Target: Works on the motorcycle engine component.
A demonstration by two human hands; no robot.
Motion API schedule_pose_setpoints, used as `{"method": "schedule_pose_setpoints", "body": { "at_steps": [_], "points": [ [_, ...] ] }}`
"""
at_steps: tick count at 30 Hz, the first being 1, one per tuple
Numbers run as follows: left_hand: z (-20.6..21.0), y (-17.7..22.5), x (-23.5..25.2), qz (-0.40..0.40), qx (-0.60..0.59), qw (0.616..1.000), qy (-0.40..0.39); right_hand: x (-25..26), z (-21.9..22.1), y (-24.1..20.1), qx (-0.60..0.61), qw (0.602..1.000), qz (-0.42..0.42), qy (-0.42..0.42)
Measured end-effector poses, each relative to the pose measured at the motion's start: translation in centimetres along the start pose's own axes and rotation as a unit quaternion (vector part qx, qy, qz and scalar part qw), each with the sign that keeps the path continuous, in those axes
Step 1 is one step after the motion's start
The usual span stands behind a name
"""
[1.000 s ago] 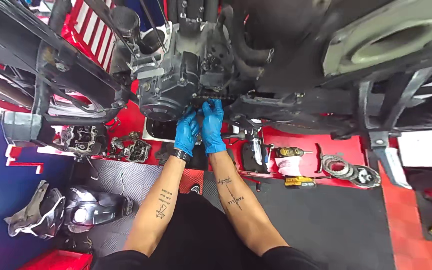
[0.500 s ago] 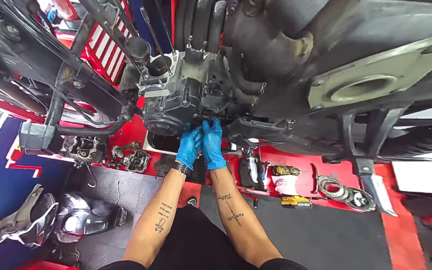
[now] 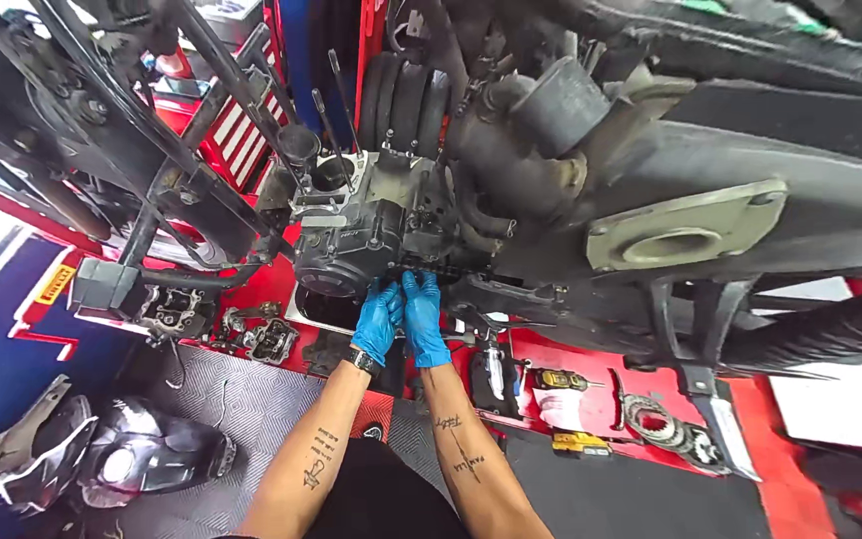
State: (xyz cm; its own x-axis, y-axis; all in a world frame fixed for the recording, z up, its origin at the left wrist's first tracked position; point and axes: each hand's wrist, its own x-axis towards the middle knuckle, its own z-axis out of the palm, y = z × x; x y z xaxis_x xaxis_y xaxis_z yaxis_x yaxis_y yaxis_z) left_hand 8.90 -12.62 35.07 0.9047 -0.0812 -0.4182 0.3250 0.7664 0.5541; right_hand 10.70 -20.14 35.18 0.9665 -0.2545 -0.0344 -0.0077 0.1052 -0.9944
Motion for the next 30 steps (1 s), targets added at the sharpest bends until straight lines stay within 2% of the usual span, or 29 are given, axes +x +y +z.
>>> {"method": "schedule_pose_setpoints", "body": {
  "at_steps": [4, 9, 16, 20, 25, 30],
  "points": [
    [-0.1, 0.1, -0.3, -0.011, -0.009, 1.0, 0.008, -0.1, 0.3, 0.0, 0.001, 1.0, -0.007, 0.015],
    [-0.3, -0.3, 0.0, 0.008, -0.008, 1.0, -0.007, 0.1, -0.6, 0.1, 0.0, 1.0, 0.005, -0.029],
    [-0.2, -0.2, -0.5, 0.013, 0.039, 0.999, 0.007, -0.2, 0.2, 0.0, -0.009, 1.0, -0.01, 0.005],
    [0.2, -0.6, -0.3, 0.058, 0.068, 0.996, 0.025, 0.1, 0.5, 0.0, -0.027, 0.999, -0.024, 0.012],
    [0.4, -1.4, -0.2, 0.084, 0.138, 0.984, 0.076, -0.5, 0.6, -0.2, -0.045, 0.999, -0.002, 0.028],
    [0.4, -1.4, 0.1, 0.112, 0.157, 0.979, 0.065, -0.4, 0.9, -0.1, -0.051, 0.998, -0.021, 0.032]
  ]
}}
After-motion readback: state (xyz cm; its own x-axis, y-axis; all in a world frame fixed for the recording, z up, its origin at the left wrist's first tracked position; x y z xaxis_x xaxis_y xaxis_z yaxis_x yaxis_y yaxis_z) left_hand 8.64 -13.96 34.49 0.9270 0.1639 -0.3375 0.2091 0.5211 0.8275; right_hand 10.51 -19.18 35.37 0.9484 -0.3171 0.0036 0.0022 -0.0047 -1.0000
